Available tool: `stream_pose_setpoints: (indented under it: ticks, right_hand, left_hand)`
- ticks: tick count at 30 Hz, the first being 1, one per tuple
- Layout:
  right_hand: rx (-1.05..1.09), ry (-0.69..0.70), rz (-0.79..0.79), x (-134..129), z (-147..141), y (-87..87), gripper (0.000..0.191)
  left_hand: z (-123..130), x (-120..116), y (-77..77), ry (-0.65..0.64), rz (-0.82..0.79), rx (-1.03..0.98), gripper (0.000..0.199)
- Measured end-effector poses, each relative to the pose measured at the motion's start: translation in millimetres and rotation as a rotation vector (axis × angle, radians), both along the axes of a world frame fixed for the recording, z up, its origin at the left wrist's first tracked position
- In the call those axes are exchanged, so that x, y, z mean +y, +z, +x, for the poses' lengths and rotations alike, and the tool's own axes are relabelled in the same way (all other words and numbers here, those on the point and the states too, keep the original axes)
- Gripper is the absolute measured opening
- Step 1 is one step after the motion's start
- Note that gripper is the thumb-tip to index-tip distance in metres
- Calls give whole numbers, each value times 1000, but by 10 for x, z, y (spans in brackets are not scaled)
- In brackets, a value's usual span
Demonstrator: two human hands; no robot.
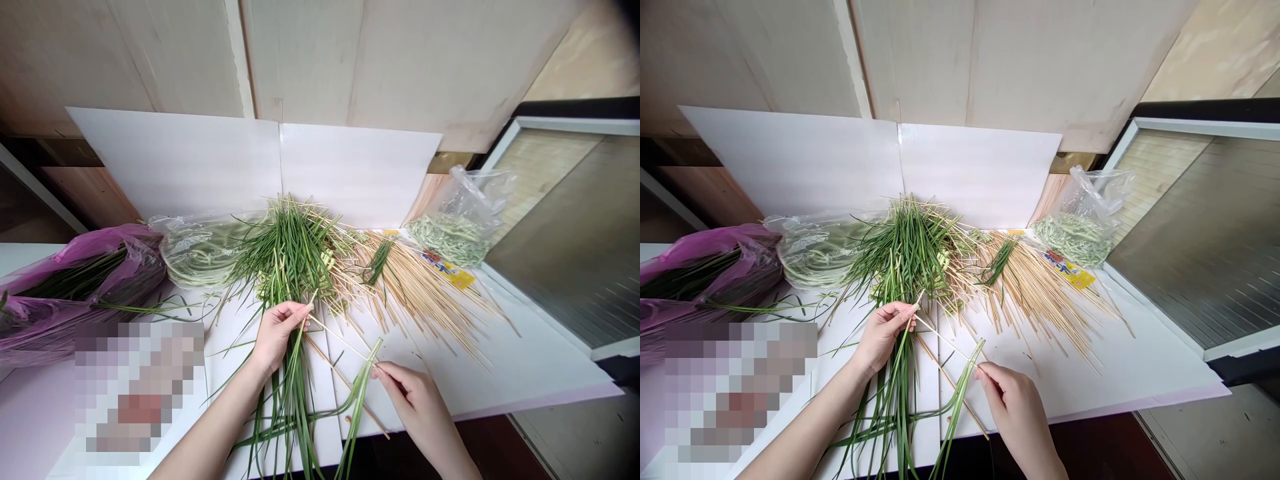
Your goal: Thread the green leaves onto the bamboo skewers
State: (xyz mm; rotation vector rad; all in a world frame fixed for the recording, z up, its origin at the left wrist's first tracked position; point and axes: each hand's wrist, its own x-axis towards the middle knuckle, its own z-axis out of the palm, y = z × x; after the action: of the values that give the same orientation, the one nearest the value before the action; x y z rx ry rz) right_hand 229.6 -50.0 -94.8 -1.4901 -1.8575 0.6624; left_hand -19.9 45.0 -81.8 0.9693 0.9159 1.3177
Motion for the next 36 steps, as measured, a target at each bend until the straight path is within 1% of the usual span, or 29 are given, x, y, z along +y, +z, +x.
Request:
stream_pose_setpoints:
  ticks: [5,11,14,18,24,28,33,36]
  right_hand:
    - [-8,-7,-35,-1,6,21,40]
    - [-56,-77,121,2,-70,-8,50]
    - [-86,-50,132,3,-87,-12,50]
    - [-88,-26,131,4,-85,0,50]
    - [-54,9,115,-6,-115,41,47]
    - [-51,25,105,-28,-186,67,43]
    - [-36,3,76,-56,-337,36,40]
    - [-19,0,68,-58,-380,6,39]
  left_hand:
    - [-14,-4,-4,23,-2,20,20]
    - [1,-7,-20,42,-23,22,21]
    - [4,-13,-7,40,-40,5,21]
    - [2,-26,6,-2,-64,-17,20]
    - [34,-62,-15,-133,-36,44,19]
    - [90,-112,-33,-236,-32,136,21]
    - [210,-189,-101,-404,-76,182,25]
    - [258,-211,-143,-448,-84,184,25]
